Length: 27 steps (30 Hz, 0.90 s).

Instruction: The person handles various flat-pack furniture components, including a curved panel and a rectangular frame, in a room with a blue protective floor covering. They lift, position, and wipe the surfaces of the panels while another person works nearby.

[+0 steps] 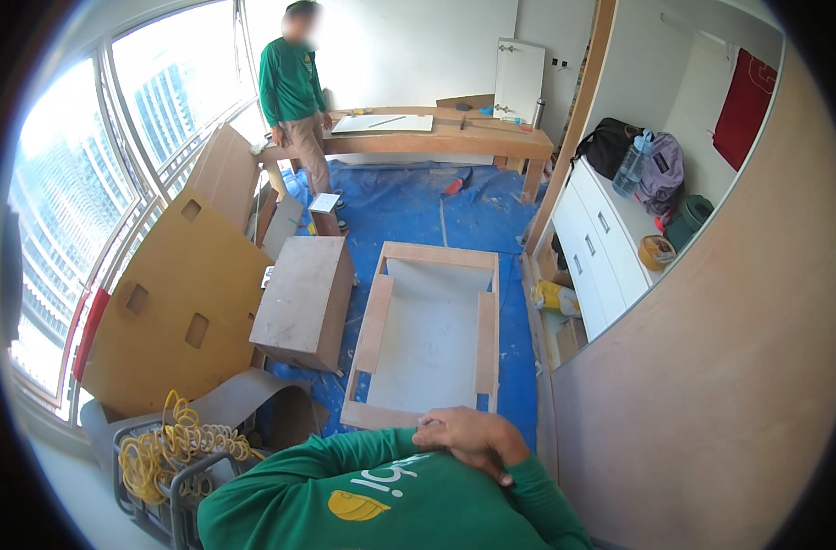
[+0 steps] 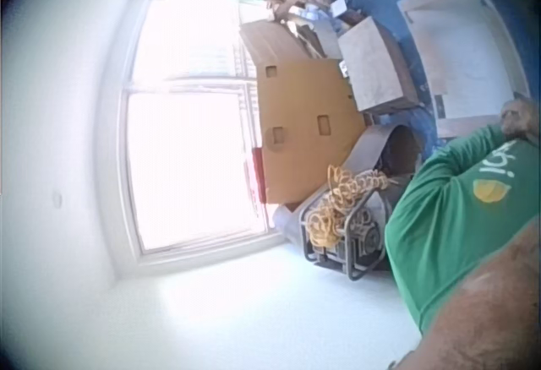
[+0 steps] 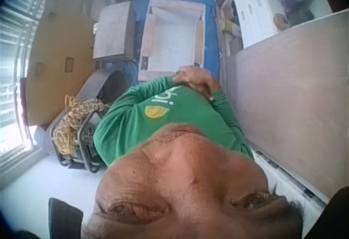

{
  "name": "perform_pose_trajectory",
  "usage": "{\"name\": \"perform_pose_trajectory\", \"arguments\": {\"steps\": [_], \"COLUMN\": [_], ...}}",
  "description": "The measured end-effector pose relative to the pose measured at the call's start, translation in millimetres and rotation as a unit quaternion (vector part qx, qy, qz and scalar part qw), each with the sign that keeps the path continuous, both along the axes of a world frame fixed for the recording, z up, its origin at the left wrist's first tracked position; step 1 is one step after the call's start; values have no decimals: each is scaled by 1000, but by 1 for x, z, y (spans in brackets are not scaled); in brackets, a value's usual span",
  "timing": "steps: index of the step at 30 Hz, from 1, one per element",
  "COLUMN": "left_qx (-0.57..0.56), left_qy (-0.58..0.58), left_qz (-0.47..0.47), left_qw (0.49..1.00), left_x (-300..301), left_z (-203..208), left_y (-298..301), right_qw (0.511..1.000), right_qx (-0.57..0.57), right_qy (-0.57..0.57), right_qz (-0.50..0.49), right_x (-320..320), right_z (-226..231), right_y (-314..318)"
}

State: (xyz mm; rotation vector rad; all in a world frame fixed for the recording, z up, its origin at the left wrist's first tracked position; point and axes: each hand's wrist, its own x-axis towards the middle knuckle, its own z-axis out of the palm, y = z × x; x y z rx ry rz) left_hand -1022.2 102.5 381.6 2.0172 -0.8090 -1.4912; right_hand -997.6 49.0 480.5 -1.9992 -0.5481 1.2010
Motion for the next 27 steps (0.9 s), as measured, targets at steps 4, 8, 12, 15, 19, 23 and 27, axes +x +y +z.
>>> {"name": "perform_pose_trajectory", "arguments": {"steps": [4,8,12,15,19,23,27], "left_qx": [45,-66,-50,-37,-14,25,68], "left_qy": [-13,27,50,45,49,53,51], "left_qz": [9,35,25,42,63,90,98], "left_qw": [999,997,997,997,997,994,992], "left_x": [2,-8,-8,3,13,22,33], "left_z": [7,-29,-3,-2,-10,-5,4], "left_y": [-7,16,7,-9,-38,-79,-122], "right_qw": [1000,999,999,999,997,993,988], "right_qx": [11,31,29,21,28,59,89], "right_qy": [14,28,18,11,33,50,75], "right_qz": [-15,-16,-3,36,68,84,98], "right_x": [-2,-3,0,12,28,40,49], "right_z": [-2,-5,-29,-24,-38,-42,-53], "right_y": [2,12,-5,-16,-51,-92,-141]}}
